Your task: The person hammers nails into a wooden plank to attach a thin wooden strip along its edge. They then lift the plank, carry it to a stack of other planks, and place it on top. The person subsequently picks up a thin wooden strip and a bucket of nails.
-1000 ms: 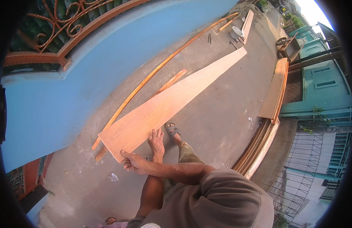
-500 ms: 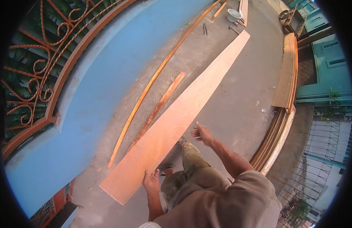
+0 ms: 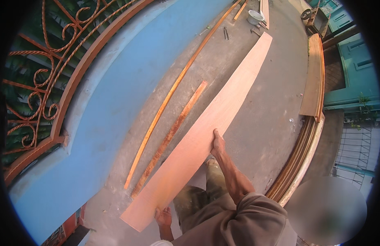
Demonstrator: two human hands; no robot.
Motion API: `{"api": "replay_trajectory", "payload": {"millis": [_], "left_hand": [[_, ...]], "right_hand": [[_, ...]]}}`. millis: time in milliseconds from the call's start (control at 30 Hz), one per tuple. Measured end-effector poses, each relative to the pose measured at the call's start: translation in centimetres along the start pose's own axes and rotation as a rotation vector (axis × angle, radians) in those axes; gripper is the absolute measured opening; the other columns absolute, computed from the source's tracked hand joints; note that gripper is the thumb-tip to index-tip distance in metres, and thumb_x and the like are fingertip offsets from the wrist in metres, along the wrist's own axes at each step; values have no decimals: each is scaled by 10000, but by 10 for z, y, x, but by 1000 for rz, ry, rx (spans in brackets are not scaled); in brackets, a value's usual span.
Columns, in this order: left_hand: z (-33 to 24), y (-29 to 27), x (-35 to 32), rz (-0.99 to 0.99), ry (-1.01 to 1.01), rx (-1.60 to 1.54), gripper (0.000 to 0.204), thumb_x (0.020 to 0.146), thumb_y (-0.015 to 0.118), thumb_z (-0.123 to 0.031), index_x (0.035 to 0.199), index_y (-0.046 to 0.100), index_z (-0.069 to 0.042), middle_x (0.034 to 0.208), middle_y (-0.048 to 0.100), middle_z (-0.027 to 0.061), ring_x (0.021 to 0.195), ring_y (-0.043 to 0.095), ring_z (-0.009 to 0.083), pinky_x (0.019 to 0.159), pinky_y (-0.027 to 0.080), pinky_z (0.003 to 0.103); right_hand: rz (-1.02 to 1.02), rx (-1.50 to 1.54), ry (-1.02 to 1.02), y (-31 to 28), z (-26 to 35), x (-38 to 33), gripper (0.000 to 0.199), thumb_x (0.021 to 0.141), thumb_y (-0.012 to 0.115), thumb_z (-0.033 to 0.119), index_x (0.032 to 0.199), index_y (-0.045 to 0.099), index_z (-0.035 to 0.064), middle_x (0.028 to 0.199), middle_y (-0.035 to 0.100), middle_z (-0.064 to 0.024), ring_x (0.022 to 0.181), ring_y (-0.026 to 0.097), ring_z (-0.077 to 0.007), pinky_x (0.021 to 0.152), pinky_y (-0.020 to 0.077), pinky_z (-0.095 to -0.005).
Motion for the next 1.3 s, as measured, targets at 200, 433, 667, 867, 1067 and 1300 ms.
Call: {"api": "replay_trajectory", "payload": {"millis": [200, 433, 667, 867, 1067, 1300], "left_hand": [[-62, -105, -21, -216, -60, -9, 463, 800, 710, -339, 1182, 569, -118, 1086, 658, 40, 935, 637, 182, 788, 528, 351], [-77, -124, 25, -226, -44, -68, 413, 823, 691, -338, 1153, 583, -115, 1012, 667, 36, 877, 627, 166, 758, 514, 308], [-43, -89, 149, -125, 32, -157, 395, 897, 607, -309, 1197, 548, -59, 1038, 657, 88, 906, 639, 208, 805, 544, 332], [-58, -114, 226, -135, 82, -154, 395, 919, 579, -256, 1229, 511, -20, 1093, 635, 130, 957, 642, 227, 824, 557, 333], [-80, -172, 331, -256, -17, -144, 325, 907, 589, -235, 1181, 525, -70, 1100, 616, 98, 987, 608, 228, 831, 523, 371], [-87, -209, 428, -270, 94, -270, 249, 900, 612, -239, 1086, 544, -88, 1013, 627, 110, 932, 598, 263, 743, 504, 404]], "right_hand": [[-60, -67, 103, 52, -85, -71, 663, 928, 542, 424, 1372, 349, -28, 1378, 433, -225, 1269, 417, -363, 1032, 327, -569], [-63, -97, 17, 117, -123, -35, 665, 933, 530, 432, 1351, 388, -65, 1404, 405, -228, 1278, 412, -335, 1060, 295, -537], [22, -92, -24, 144, -152, 144, 690, 930, 542, 419, 1335, 377, -115, 1368, 431, -263, 1257, 436, -339, 1071, 315, -440], [-1, -391, -123, 166, -205, 212, 695, 930, 542, 420, 1349, 354, -102, 1356, 428, -259, 1212, 466, -365, 1027, 363, -495], [130, -777, 59, 98, -222, 202, 650, 908, 500, 538, 1250, 428, -10, 965, 589, -142, 813, 622, -224, 661, 513, -367], [2, -1278, 207, -59, -191, 205, 648, 916, 475, 532, 1235, 479, -32, 996, 617, -201, 863, 644, -282, 700, 522, -413]]}}
Point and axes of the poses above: each hand's wrist, its own x-axis towards the middle knuckle, its own y-axis out of the palm, z = x × y, the point moved 2 cm from there along x, towards the middle knuckle
